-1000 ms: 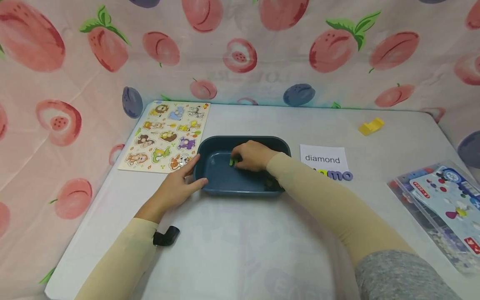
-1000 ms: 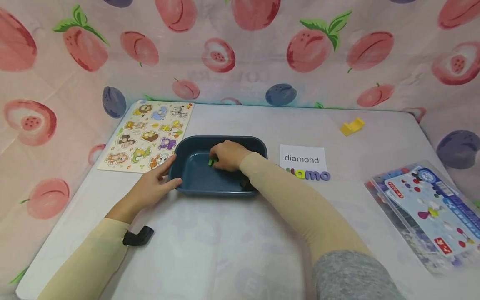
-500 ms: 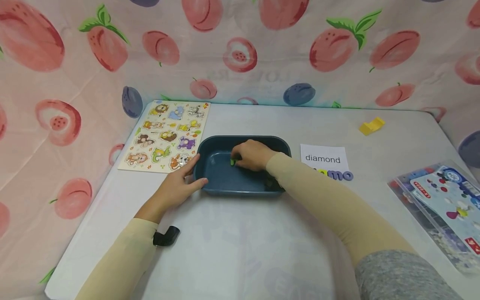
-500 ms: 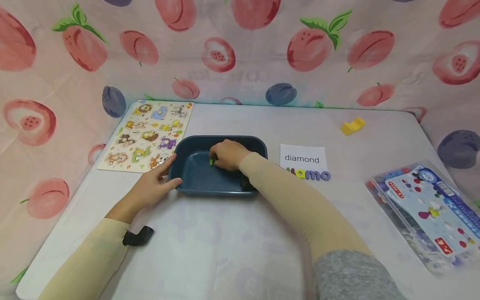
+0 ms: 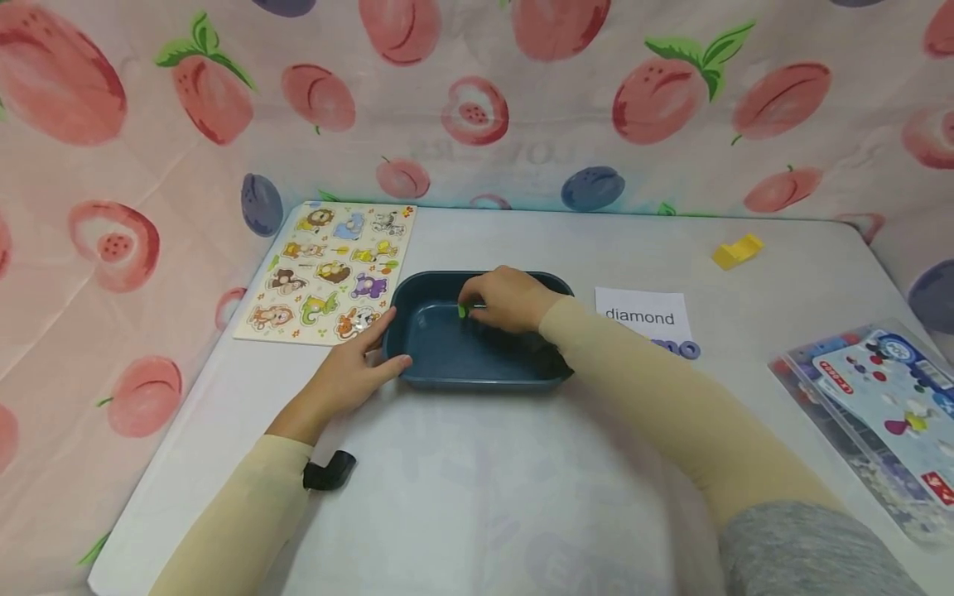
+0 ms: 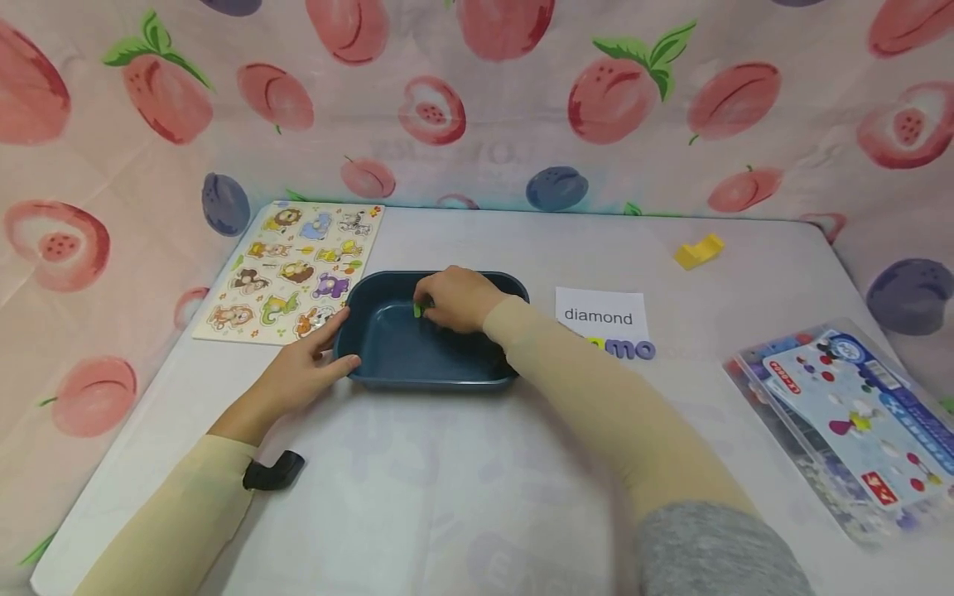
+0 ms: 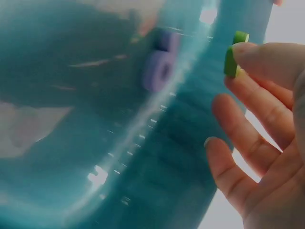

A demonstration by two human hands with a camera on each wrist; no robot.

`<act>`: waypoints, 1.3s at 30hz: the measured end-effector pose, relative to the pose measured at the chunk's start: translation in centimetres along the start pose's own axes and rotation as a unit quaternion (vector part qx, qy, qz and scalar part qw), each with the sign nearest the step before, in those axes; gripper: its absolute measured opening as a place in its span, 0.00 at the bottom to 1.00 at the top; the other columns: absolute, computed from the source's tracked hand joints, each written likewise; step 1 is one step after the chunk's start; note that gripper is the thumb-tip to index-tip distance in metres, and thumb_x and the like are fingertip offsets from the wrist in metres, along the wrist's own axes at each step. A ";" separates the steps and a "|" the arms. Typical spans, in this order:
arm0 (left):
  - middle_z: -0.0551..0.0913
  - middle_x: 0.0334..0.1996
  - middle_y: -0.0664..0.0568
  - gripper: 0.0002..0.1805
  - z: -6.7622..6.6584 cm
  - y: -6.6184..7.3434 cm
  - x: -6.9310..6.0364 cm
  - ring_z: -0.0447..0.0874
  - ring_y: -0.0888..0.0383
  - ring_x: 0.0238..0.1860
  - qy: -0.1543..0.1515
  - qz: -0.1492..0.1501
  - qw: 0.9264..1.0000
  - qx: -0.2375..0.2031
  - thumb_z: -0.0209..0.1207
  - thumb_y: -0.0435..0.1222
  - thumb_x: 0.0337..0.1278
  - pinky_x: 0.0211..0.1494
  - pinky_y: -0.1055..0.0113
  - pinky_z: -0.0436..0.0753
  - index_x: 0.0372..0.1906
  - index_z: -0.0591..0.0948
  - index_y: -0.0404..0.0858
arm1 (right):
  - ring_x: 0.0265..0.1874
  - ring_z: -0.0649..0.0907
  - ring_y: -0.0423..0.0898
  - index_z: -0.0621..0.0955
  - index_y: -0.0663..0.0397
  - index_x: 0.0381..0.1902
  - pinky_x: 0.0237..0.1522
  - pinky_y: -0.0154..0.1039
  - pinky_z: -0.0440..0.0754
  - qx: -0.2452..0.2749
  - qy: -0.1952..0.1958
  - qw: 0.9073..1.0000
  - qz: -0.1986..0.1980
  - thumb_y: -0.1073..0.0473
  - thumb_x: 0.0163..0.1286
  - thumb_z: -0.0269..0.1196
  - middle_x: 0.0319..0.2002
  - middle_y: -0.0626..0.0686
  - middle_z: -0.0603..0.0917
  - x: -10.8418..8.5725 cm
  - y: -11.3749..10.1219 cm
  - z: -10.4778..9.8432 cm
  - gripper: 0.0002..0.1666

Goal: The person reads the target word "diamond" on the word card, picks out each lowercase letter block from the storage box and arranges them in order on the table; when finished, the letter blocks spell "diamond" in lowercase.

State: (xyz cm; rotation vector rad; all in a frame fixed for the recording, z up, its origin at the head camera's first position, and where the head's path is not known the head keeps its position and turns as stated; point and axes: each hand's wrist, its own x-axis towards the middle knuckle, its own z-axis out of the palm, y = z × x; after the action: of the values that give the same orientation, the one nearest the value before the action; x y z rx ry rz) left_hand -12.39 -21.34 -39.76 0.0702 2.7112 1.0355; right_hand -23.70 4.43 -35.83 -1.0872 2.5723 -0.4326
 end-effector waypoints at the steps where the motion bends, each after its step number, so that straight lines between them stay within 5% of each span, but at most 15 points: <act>1: 0.69 0.70 0.38 0.47 0.0 0.0 0.0 0.62 0.40 0.73 0.001 0.001 1.000 0.000 0.62 0.57 0.63 0.70 0.35 0.59 0.81 0.52 0.56 | 0.49 0.83 0.46 0.84 0.51 0.56 0.56 0.44 0.78 0.001 0.006 1.000 -0.003 0.58 0.75 0.60 0.51 0.49 0.86 -0.2 0.0 -0.3 0.15; 10: 0.66 0.72 0.39 0.47 0.0 0.1 -0.1 0.62 0.40 0.72 0.004 0.001 1.000 0.005 0.61 0.58 0.63 0.70 0.35 0.59 0.81 0.52 0.55 | 0.49 0.83 0.47 0.85 0.52 0.55 0.58 0.44 0.76 -0.001 0.044 0.999 -0.026 0.58 0.73 0.63 0.48 0.49 0.87 -1.7 0.2 -2.1 0.15; 22: 0.69 0.70 0.38 0.47 0.0 0.0 -0.1 0.62 0.39 0.73 0.006 0.004 1.000 0.007 0.62 0.57 0.63 0.70 0.35 0.59 0.81 0.52 0.55 | 0.51 0.83 0.49 0.84 0.54 0.57 0.61 0.47 0.76 -0.006 0.074 0.997 0.009 0.58 0.72 0.64 0.51 0.51 0.86 -5.0 0.5 -4.2 0.17; 32: 0.69 0.70 0.38 0.47 0.0 0.0 0.0 0.62 0.39 0.72 0.002 0.003 1.000 0.007 0.62 0.57 0.63 0.70 0.35 0.59 0.81 0.52 0.56 | 0.49 0.84 0.52 0.85 0.57 0.54 0.54 0.51 0.80 -0.007 0.110 0.993 0.028 0.61 0.69 0.67 0.47 0.54 0.87 -9.4 3.3 -4.5 0.17; 39: 0.70 0.69 0.37 0.46 -0.1 0.0 0.0 0.61 0.38 0.73 0.000 0.007 1.000 0.009 0.61 0.56 0.64 0.70 0.35 0.59 0.81 0.52 0.55 | 0.49 0.82 0.56 0.84 0.56 0.56 0.53 0.55 0.80 -0.013 0.112 0.989 0.093 0.62 0.69 0.67 0.47 0.56 0.86 -12.8 5.1 -4.7 0.17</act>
State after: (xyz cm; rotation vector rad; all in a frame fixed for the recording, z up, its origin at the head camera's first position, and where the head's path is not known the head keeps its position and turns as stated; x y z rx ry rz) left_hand -12.42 -21.38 -39.73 0.0917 2.7245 1.0166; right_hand -20.32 17.87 -31.44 -0.8368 2.8510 -0.4996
